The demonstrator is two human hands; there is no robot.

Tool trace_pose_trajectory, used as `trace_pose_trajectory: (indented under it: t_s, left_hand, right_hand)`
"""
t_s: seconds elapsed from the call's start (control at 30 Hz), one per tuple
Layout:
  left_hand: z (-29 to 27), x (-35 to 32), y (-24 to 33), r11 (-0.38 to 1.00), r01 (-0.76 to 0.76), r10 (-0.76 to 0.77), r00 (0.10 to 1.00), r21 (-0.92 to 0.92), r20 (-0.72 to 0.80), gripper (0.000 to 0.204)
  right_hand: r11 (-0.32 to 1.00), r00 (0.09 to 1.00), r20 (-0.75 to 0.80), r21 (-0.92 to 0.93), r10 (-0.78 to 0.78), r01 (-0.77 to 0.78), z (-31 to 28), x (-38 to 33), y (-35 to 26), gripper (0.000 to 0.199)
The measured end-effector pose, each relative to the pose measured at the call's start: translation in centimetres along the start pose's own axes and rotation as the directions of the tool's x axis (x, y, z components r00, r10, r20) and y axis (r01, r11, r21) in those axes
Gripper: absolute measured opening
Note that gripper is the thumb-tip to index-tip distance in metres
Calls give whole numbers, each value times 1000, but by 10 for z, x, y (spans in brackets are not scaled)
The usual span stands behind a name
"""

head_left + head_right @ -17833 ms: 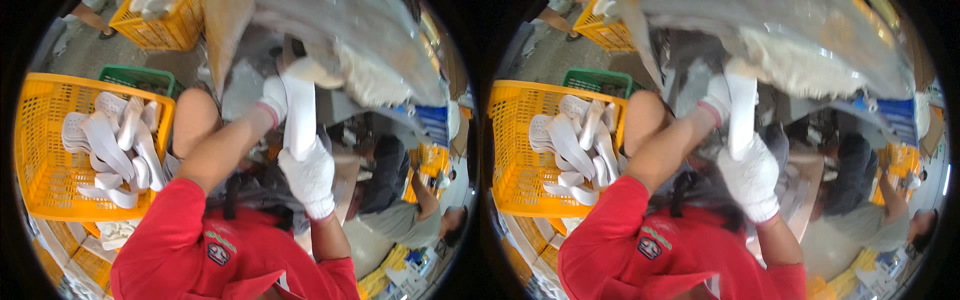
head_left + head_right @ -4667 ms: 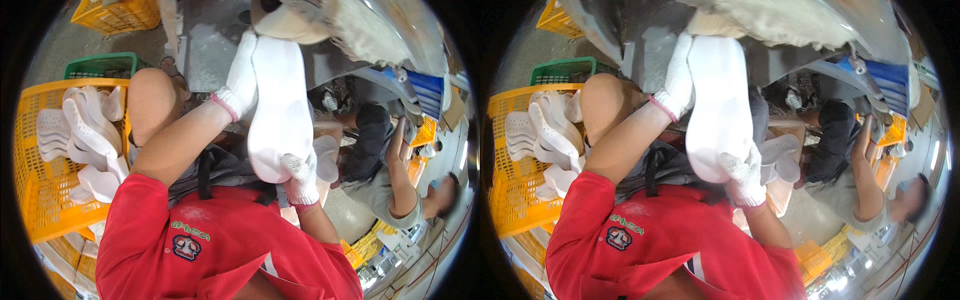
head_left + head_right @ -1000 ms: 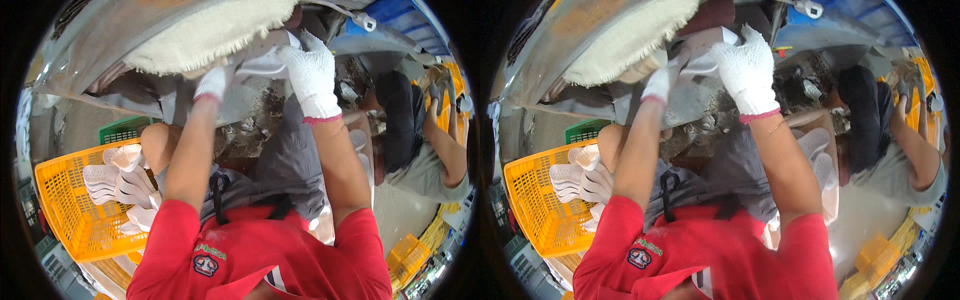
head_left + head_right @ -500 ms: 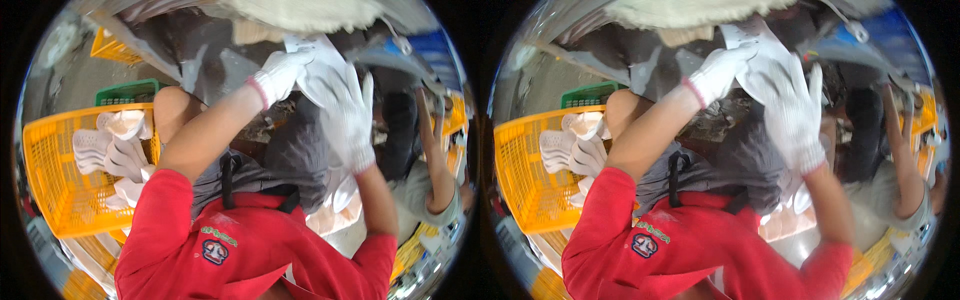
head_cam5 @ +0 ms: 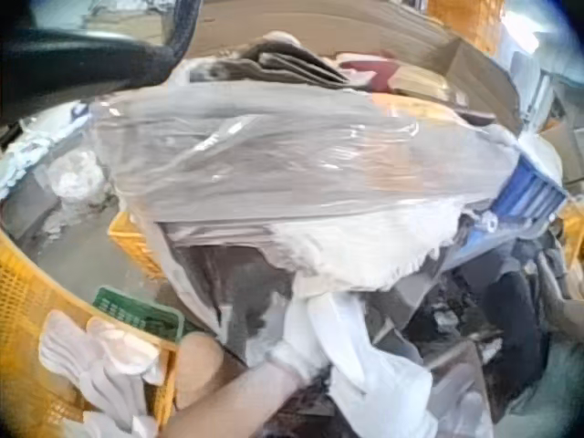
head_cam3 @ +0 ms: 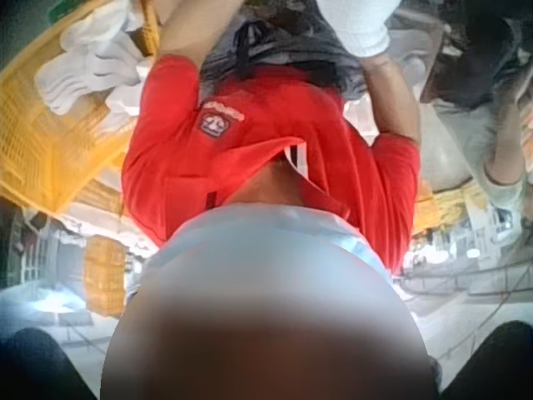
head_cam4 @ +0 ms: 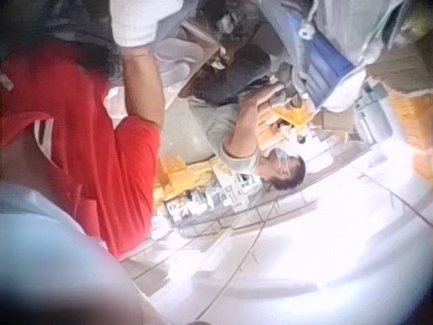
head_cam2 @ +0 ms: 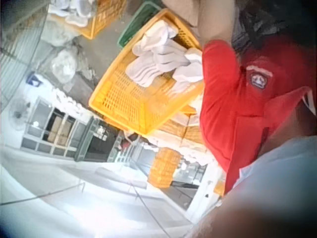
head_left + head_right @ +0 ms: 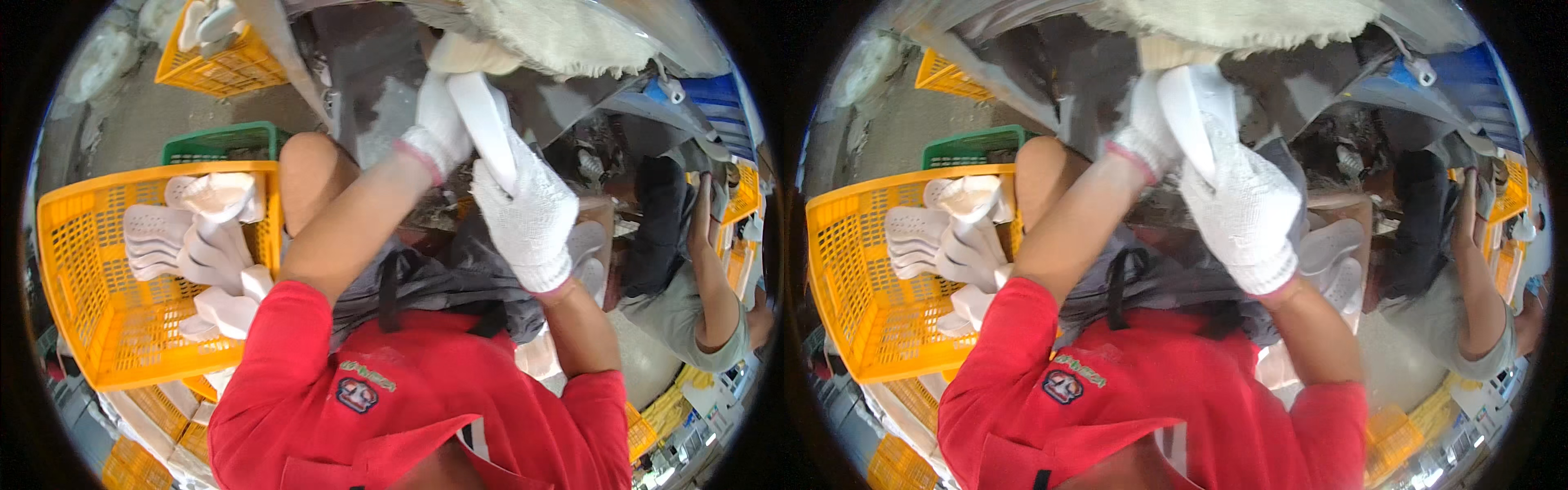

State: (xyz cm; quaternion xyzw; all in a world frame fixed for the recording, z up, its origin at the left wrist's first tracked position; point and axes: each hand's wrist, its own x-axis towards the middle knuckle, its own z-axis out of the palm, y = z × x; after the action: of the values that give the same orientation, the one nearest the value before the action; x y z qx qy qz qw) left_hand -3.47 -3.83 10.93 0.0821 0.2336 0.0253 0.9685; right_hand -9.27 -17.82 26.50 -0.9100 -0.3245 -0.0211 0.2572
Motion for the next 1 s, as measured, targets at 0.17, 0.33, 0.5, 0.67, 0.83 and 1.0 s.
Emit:
trace_pose_trajectory:
  t_s: [0.17,0.33,0.5,0.67,0.83,1.0]
  left_hand:
    - [-6,-18,-27,361,-658,697,661,661,278,48]
    - [14,-27,-42,676,-669,583,742,308,332,56]
    - [19,-34,-37,246,-627,699,643,740,312,63]
    - [25,-24,3,988,131,-123,988,79,-97,66]
    - [29,-2,30,855,-448,334,862,262,382,67]
    - [-8,-15,2,962,162,-82,939,-220,334,67]
  right_hand:
    - [999,979,-205,-50,-15,5,29,12,15,34]
    - [984,968,-247,-151,53,-92,62,38,14,31]
    - [950,976,-108,-271,-187,152,35,56,-6,37]
    - [786,866,472,466,167,-406,-6,19,11,56]
    - [856,921,279,508,-270,97,20,34,30,39]
    - [901,920,391,395,14,-181,-18,-25,-23,63]
